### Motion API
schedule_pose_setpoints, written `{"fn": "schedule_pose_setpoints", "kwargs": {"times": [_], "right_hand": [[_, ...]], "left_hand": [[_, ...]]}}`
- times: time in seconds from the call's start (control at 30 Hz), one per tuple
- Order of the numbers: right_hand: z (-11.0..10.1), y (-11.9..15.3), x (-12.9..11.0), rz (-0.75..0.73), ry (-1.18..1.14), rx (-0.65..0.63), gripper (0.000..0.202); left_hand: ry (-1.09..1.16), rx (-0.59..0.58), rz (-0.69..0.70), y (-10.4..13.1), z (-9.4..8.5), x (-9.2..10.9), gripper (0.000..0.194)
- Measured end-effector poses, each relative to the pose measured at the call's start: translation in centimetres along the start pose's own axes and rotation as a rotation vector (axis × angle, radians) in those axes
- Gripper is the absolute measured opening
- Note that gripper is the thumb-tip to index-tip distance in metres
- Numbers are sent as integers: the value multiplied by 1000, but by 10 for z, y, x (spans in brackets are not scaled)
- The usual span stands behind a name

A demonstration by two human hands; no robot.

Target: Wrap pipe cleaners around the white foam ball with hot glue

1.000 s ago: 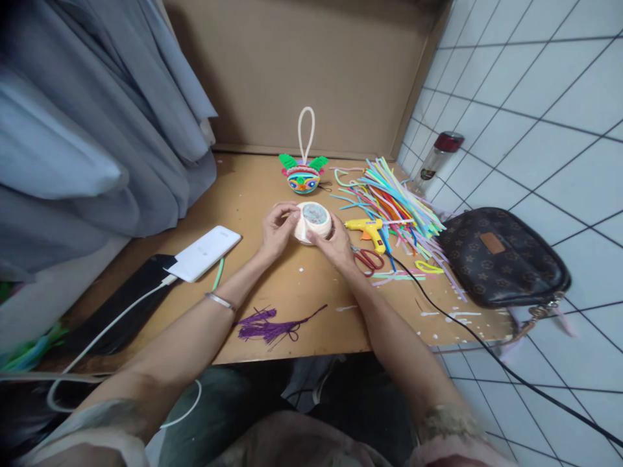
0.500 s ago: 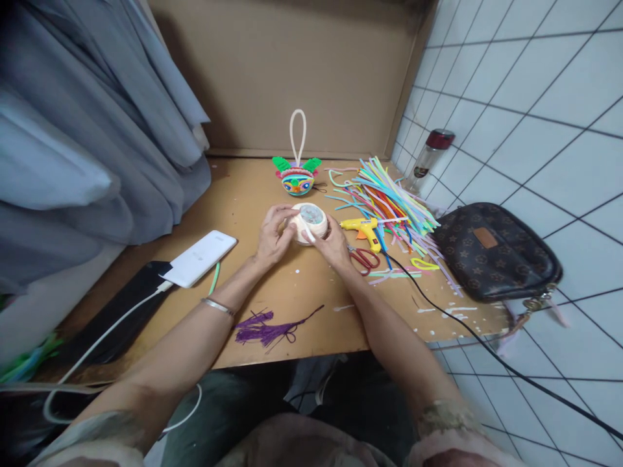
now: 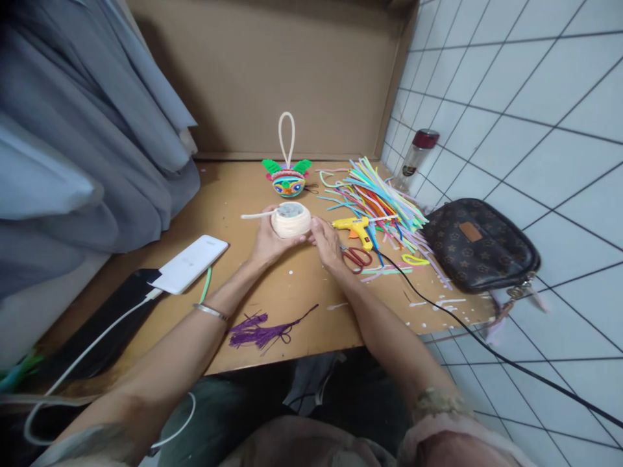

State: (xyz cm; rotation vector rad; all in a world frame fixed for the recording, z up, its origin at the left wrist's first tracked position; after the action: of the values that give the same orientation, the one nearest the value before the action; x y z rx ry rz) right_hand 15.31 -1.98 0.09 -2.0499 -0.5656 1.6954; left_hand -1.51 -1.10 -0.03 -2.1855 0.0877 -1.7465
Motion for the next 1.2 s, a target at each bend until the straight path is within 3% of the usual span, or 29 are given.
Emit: {"fn": "schedule_pose_setpoints", "kwargs": {"times": [0.13,0.2,0.27,0.33,0.43,0.53,0.63,0.8,0.87,1.03,1.2], "right_hand": [[-20,-10,-9,-83,266,10,65],[-38,-16,-16,-105,535,124,55],[-56,-19,-20,6,859,197,51],[-65,-20,-21,195,1110,126,56],[-67,-17,-17,349,1265,-16,61],[-66,-15,-12,388,1277,-36,55],[-69,-16,-11,402,1226,27,47],[-67,-21,-22,146,1040,272,43],[-60,-20,-27,30,967,316,40],[-40,-13,-34,-151,866,257,42],[-37,-10,-37,-156,867,213,40]], "left_hand": [[133,14,-119,-3,1,2,91],[166,15,-151,-4,1,4,91],[182,8,-155,-6,-1,5,90],[190,-13,-152,-8,-4,4,89],[220,-84,-162,-11,-9,3,91],[250,-195,-141,-12,-12,1,95],[252,-258,-91,-13,-13,-2,99],[234,-317,-6,-14,-11,-7,98],[221,-334,19,-14,-11,-6,96],[184,-364,56,-12,-11,-5,95],[102,-355,131,-10,-12,-2,91]]}}
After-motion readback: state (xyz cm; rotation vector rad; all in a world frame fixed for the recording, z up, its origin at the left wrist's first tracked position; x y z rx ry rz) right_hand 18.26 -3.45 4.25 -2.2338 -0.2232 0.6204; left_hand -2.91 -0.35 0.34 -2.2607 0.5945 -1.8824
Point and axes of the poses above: each hand's wrist, its own y-axis away from the middle knuckle, its own z-axis out of the palm, x = y × z, the point moved 1 cm from there along -y, towards the middle knuckle, and after that the axes turned 14 degrees about -z, right-handed, at the moved point
